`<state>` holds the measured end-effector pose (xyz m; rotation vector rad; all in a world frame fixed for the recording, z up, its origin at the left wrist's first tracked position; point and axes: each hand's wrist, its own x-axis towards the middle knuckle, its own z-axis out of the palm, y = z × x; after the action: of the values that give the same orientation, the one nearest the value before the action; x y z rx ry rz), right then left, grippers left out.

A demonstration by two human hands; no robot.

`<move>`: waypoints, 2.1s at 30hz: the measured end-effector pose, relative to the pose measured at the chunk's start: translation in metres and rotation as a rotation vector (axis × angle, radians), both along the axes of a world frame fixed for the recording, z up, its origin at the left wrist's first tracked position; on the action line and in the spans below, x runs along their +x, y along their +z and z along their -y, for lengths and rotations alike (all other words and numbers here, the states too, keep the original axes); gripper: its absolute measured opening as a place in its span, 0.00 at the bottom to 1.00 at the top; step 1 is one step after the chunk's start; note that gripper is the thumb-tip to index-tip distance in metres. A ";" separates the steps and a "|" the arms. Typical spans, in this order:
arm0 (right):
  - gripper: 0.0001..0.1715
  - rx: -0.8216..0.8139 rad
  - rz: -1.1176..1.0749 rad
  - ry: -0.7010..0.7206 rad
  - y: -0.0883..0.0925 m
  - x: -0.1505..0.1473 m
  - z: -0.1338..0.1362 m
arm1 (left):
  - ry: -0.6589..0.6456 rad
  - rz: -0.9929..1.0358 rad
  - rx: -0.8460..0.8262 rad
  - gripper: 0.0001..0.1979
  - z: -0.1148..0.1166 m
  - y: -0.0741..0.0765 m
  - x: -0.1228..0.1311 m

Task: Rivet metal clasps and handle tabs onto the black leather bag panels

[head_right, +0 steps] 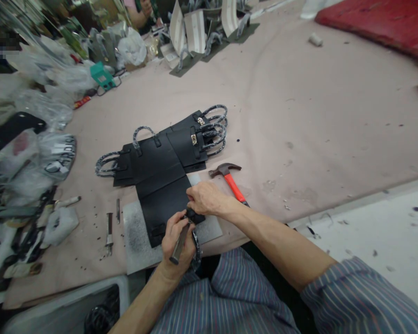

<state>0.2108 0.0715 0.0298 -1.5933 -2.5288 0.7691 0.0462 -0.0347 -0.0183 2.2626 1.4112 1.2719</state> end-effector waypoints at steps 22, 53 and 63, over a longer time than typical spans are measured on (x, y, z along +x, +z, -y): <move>0.08 -0.008 0.007 0.090 -0.001 0.000 -0.007 | 0.004 -0.023 0.010 0.11 0.000 -0.003 -0.001; 0.12 0.033 -0.519 -0.196 -0.035 0.013 0.017 | -0.181 0.051 -0.283 0.05 -0.041 0.023 -0.016; 0.10 0.408 -0.396 -0.397 -0.029 0.029 0.047 | -0.153 0.052 -0.372 0.06 -0.043 0.023 -0.009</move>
<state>0.2397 0.0241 0.0008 -1.5405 -1.8619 0.4314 0.0372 0.0086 0.0048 2.0258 1.3016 0.9254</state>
